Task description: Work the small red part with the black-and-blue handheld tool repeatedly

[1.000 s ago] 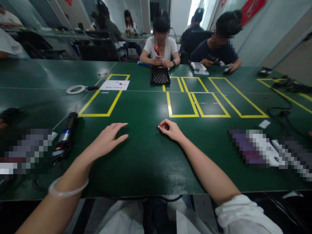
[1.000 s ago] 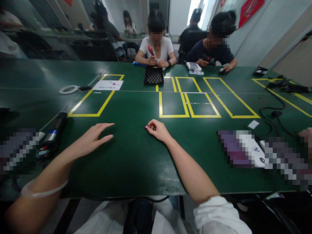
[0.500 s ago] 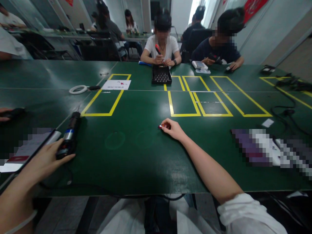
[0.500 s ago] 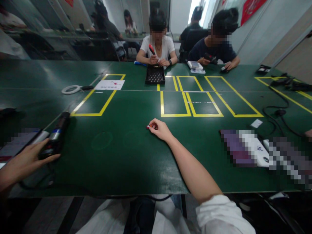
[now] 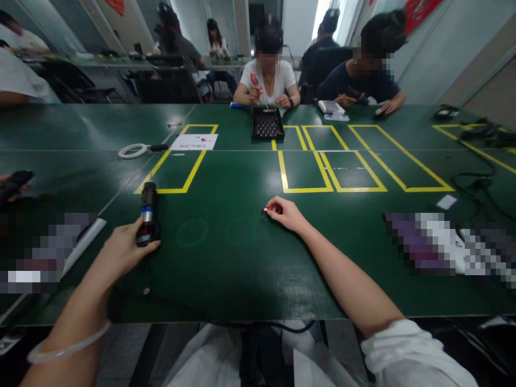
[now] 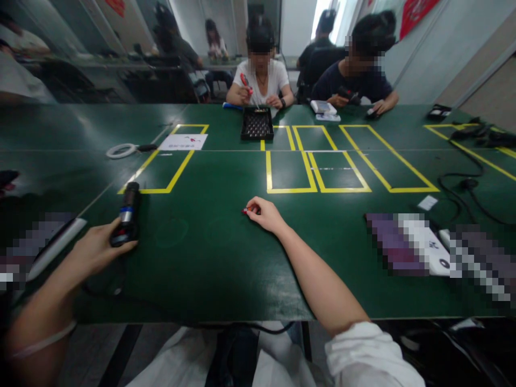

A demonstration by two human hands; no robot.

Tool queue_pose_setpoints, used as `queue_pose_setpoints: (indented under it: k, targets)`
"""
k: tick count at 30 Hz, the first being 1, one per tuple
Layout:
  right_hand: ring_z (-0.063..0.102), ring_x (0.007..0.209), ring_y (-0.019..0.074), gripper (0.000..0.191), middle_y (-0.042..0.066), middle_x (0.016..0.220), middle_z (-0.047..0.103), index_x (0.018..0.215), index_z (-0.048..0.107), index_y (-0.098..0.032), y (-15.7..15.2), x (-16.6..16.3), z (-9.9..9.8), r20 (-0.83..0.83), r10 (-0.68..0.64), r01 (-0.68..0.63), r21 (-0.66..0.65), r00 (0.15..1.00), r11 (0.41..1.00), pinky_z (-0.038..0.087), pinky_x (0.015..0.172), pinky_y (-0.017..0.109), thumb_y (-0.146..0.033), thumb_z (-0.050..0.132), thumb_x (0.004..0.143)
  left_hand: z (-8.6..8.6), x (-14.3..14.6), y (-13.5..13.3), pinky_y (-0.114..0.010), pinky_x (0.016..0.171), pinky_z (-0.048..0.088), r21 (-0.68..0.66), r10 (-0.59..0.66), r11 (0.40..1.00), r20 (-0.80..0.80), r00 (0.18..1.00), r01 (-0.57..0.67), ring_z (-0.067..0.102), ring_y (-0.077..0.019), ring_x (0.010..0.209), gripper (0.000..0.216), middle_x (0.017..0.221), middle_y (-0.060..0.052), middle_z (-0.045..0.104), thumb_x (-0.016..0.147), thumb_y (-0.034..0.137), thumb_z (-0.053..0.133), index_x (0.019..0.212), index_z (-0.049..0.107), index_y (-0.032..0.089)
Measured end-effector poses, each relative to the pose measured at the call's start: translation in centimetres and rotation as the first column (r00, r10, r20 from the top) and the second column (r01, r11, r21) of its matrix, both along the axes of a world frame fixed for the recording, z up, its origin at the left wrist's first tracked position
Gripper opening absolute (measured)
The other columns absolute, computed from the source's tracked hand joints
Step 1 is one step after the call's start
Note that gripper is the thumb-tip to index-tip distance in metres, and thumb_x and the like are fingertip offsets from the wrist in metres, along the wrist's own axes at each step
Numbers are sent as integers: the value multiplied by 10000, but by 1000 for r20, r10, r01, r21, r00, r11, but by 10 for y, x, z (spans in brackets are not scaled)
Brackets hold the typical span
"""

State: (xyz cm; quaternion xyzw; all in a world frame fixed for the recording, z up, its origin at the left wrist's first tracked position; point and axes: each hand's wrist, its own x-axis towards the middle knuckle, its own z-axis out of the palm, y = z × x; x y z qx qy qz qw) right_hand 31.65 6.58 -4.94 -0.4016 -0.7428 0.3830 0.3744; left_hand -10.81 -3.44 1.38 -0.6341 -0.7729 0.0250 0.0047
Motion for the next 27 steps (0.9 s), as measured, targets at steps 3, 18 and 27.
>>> queue_pose_setpoints:
  k: [3,18,27]
  targets:
    - [503,635,110,142,-16,725,571,892,603,-180,0,0,0,9,-7,7,20,1000,1000,397,613,243,-264,608,779,-4,32,10,-393,961,442,3,-121,993,113,986,122,516,-315,1185,749,1263,-164,558,815,515,494,1441,356,128]
    - [470,603,109,98,-31,702,513,863,532,-198,2,1,1,-58,-38,42,70,998,997,377,580,241,-243,581,790,0,225,75,-419,832,484,78,-439,898,243,865,434,535,-346,1062,685,1190,-192,508,756,416,639,1353,442,144]
    - [478,649,109,66,-13,789,515,844,532,-190,3,3,-3,37,-36,28,203,999,979,386,637,240,-169,558,787,-11,254,70,-372,811,478,155,-505,863,249,826,481,522,-301,1059,685,1167,-144,503,781,361,593,1406,369,191]
